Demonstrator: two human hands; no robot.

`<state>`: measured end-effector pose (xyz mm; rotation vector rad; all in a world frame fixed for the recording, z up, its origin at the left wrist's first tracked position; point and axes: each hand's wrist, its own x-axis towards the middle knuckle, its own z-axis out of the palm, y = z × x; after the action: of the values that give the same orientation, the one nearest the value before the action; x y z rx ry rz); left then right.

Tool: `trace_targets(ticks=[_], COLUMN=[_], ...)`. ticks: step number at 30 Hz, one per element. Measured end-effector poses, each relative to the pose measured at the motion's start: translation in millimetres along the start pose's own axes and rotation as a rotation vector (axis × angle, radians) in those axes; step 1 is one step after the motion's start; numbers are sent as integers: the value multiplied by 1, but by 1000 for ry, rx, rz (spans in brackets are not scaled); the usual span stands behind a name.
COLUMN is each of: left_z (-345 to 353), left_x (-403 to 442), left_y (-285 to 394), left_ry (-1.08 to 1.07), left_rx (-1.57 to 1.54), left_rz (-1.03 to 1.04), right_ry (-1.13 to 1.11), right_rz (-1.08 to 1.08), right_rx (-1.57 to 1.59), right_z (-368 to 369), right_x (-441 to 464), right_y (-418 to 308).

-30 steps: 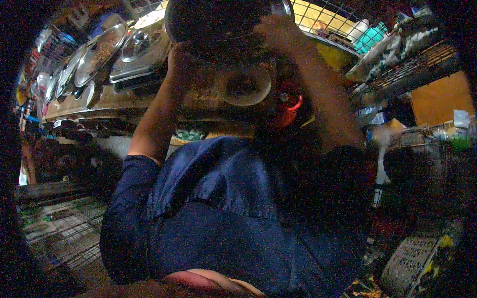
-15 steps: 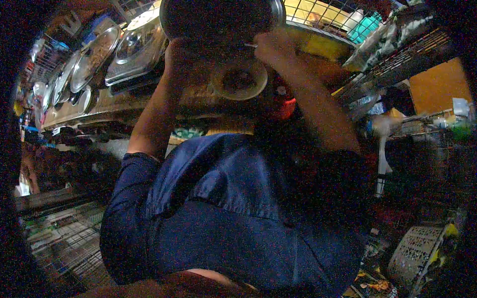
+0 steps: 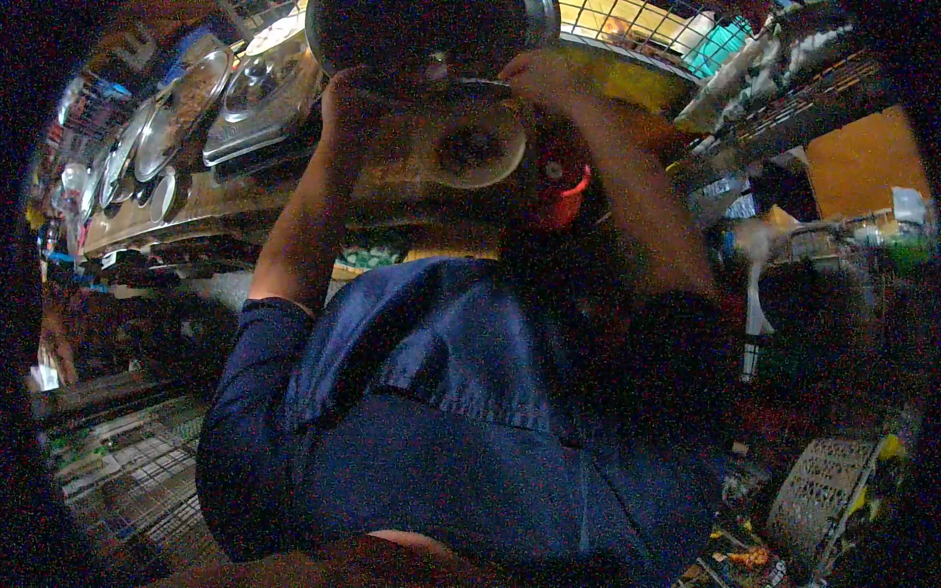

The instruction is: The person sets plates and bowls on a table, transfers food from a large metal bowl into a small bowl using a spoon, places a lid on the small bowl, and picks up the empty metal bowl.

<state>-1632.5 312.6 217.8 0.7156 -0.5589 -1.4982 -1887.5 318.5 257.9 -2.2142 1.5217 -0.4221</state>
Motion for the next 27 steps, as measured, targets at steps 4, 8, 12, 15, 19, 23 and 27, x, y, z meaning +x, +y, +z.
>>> trace_targets(ticks=[4, 8, 12, 15, 19, 23, 27], left_z=[-10, 13, 6, -16, -36, -43, -39], left_x=[10, -22, -14, 17, 44, 49, 47], left_y=[-5, 10, 5, -6, -20, -22, -21], left_ry=[-131, -72, -121, -153, -185, -152, -35], left_rx=[30, -175, -147, -101, -65, 22, 2], left_rz=[-37, -243, -206, -111, -12, 13, 2], right_ry=[-9, -4, -66, -5, 156, 263, 453], right_rz=[20, -102, -52, -23, 14, -170, -150], right_rx=[17, -198, -223, -232, -508, -771, -774], right_z=[-25, -38, -41, -37, -29, -36, -41], right_x=[-22, -35, -53, -66, -80, -80, -62], right_y=[-14, -13, -13, -17, -36, -46, -42])
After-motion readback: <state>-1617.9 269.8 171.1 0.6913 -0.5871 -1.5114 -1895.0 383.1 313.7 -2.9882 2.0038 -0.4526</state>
